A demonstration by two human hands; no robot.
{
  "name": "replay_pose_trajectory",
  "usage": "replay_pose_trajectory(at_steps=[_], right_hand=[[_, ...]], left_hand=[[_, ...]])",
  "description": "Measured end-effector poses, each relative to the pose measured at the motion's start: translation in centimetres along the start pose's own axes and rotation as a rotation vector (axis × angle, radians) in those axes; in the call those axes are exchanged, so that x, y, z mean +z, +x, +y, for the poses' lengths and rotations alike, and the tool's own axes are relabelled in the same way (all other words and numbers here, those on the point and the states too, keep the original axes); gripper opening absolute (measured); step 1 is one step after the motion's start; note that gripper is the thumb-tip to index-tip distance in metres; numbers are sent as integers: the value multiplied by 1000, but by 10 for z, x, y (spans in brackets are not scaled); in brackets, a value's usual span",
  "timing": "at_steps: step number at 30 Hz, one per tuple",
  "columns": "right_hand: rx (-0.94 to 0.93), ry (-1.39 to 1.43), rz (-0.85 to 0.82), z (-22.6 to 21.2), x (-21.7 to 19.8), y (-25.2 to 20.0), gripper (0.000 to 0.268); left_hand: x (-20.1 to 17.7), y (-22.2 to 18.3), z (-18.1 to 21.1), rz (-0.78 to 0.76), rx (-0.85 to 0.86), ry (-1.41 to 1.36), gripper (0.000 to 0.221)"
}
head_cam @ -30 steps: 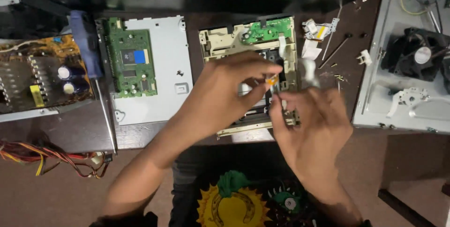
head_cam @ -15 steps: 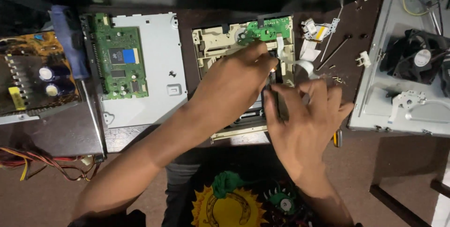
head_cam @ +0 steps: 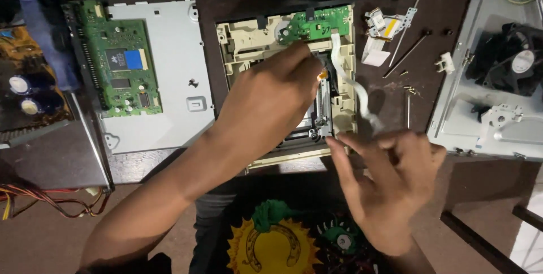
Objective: Disassembling an optical drive by removing screws and internal components like the laser assembly and ribbon cables.
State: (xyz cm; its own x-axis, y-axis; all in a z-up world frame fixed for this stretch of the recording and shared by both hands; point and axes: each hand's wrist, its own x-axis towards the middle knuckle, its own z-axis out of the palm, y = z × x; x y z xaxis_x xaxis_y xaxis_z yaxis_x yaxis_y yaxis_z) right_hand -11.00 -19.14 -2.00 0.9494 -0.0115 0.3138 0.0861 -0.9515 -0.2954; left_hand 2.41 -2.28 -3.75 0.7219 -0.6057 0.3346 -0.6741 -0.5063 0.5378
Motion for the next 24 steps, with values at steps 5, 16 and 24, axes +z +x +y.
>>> replay_pose_trajectory(at_steps=[5, 16, 24], right_hand=[[-17, 8, 56, 3, -6, -5, 19], [-75, 118, -66, 16, 13, -14, 26], [-114, 92, -63, 21, 19, -20, 36]], left_hand=[[3, -1, 1, -4, 0, 89, 21], [-1, -1, 4, -23, 61, 140, 31], [3, -3, 3, 44, 114, 253, 19]])
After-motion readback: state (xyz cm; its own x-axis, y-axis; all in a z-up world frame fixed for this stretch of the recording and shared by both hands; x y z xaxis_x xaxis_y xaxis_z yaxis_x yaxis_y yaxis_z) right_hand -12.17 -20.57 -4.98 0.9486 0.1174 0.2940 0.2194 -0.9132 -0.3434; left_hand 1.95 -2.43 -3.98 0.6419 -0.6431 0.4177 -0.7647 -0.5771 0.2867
